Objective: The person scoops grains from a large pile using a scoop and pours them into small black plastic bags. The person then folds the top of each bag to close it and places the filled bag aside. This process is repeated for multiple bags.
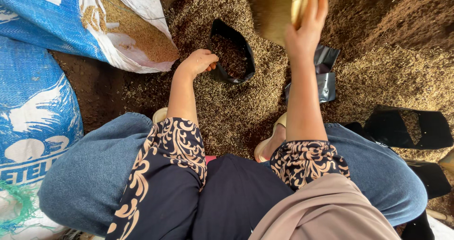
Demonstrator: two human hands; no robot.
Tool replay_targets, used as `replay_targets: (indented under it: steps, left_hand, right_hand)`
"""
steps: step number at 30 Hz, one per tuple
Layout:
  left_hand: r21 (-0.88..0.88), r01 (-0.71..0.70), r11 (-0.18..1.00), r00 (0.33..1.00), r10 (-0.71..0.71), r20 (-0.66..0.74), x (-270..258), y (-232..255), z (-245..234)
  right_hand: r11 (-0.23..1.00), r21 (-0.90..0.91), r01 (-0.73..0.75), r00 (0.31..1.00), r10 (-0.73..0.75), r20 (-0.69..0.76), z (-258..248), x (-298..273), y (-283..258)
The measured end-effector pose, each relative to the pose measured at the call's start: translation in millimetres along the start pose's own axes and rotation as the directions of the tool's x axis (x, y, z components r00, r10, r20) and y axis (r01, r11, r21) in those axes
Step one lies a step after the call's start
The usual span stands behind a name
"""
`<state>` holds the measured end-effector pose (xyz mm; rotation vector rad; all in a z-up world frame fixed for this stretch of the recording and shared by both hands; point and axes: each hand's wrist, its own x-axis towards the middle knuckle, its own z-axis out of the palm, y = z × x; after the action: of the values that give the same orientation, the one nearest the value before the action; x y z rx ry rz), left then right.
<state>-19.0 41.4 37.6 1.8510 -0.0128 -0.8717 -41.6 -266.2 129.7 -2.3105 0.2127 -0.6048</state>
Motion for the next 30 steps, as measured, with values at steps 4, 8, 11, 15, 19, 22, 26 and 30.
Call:
replay_targets:
  steps: [4,8,11,15,19,22,26,30]
  left_hand:
    - [0.027,0.056,0.998,0.998,-0.056,0.003,-3,4,-2]
    - [0.082,0.056,0.995,0.998,-0.053,-0.032,-10,5,-10]
    - [0.094,0.069,0.993,0.997,-0.065,-0.048,-14,0,-11]
    - [0.020,0.048,0.999,0.998,-0.048,-0.032,-7,2,-14]
    - [-0.072,0.042,0.997,0.999,-0.043,-0.004,2,-7,-8]
    - [-0.085,0.011,0.996,1.000,-0.012,-0.003,6,-10,-11]
    - [-0.103,-0.019,0.995,1.000,0.019,-0.004,10,-13,-10]
    - [-0.192,-0.060,0.979,0.998,0.054,-0.036,11,-12,-4]
  right_hand:
    - [0.846,-0.178,-0.503,0.863,0.502,-0.055,16,8,72]
    - [0.663,-0.383,-0.643,0.736,0.673,-0.072,39,-34,154]
    - [0.683,-0.179,-0.708,0.678,0.729,0.098,60,-65,211]
    - [0.688,0.042,-0.725,0.687,0.716,0.123,113,-84,248]
    - [0.592,0.220,-0.775,0.631,0.735,0.248,122,-86,266]
    - [0.552,0.459,-0.696,0.711,0.618,0.336,110,-71,257]
    - [0.487,0.469,-0.737,0.672,0.602,0.431,69,-33,213]
    - [0.602,0.489,-0.631,0.774,0.451,0.444,23,4,134]
